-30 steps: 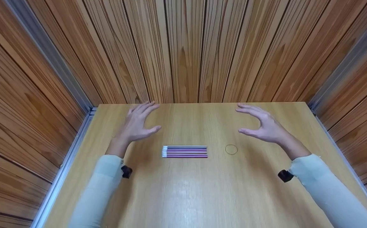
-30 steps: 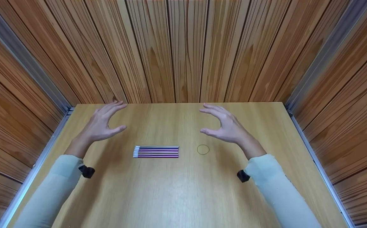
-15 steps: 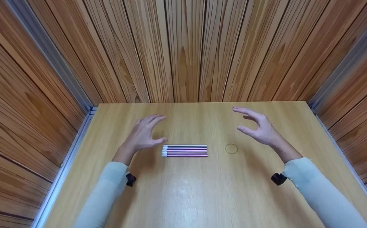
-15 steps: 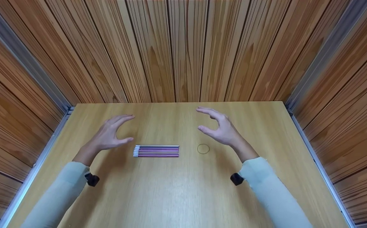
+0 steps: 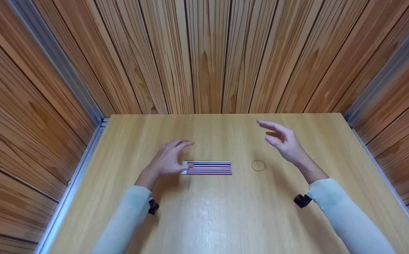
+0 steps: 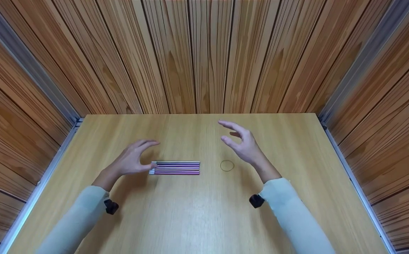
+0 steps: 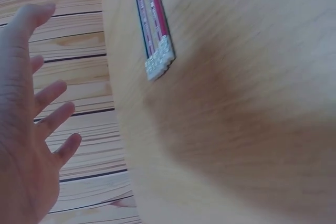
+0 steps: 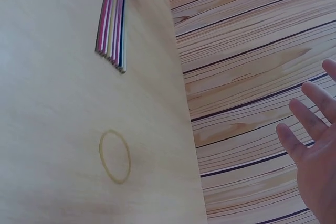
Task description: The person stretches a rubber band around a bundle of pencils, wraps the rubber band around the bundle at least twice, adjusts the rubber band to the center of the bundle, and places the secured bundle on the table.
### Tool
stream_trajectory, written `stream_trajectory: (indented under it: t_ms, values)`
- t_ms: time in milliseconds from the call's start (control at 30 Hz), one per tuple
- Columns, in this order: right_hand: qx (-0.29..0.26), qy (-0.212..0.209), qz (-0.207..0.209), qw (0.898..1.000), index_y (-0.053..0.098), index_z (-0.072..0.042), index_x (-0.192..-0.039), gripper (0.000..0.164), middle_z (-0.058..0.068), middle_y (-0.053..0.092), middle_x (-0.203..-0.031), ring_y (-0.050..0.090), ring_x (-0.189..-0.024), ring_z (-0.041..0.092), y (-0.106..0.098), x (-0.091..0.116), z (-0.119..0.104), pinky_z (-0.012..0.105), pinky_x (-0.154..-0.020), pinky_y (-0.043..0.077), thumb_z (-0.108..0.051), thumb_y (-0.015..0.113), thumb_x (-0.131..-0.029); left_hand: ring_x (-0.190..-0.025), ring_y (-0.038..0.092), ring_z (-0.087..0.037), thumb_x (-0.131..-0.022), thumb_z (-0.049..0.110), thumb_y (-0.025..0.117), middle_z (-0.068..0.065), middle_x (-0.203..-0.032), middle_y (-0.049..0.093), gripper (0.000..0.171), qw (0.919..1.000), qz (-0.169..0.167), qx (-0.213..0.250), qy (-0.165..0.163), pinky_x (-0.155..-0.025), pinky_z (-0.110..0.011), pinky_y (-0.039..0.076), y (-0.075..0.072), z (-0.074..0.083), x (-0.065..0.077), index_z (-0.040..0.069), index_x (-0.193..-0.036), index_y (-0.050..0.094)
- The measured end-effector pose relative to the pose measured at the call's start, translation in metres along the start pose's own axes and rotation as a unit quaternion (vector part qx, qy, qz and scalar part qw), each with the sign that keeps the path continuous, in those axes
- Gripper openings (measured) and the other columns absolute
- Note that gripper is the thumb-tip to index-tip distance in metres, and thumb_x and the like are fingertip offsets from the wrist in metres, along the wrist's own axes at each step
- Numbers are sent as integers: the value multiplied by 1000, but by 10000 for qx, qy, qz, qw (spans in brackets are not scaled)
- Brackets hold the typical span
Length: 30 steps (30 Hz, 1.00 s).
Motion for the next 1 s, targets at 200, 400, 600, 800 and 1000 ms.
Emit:
stream_trajectory:
  t_ms: [200,400,600,800,1000]
  values:
    - [-222,-145,-47,9996,61,10,-151,47,-16,67,-158,62,-147,1,5,0,-2,18,-117,51,12,56,-104,-162,48,-44,-94,44,86,-15,-172,54,79,9988,-359,195,-286,-133,-71,36,17,0,1,29,-166,56]
    - [-425,-129,-88,9990,57,15,-153,47,-14,67,-159,62,-148,2,11,-1,0,19,-117,53,11,55,-105,-159,49,-43,-93,41,89,-14,-171,54,82,9975,-496,263,-422,-132,-69,39,30,0,0,30,-167,56]
    - [-364,-29,-95,9993,57,14,-153,47,5,67,-162,61,-148,2,18,1,2,19,-116,53,10,55,-107,-152,53,-41,-91,39,92,-15,-164,58,83,9977,-536,218,-349,-129,-67,42,40,0,-1,29,-166,57]
    - [-514,151,-76,9985,57,13,-154,46,9,67,-161,62,-148,3,24,2,2,19,-117,53,9,54,-108,-144,55,-39,-92,35,91,-16,-158,61,77,9973,-654,170,-302,-125,-63,44,50,-1,-2,24,-163,61]
    - [-519,234,-153,9983,57,13,-154,46,36,59,-160,63,-147,2,31,4,5,17,-117,52,9,54,-108,-138,55,-36,-94,29,90,-15,-152,63,68,9967,-734,127,-335,-120,-58,46,57,-4,-4,23,-158,66]
Point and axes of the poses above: each hand's wrist, its own x-axis away from the middle knuckle, its own y-axis out of the palm, z = x × y, the point moved 3 cm from there along -x, towards the middle knuckle
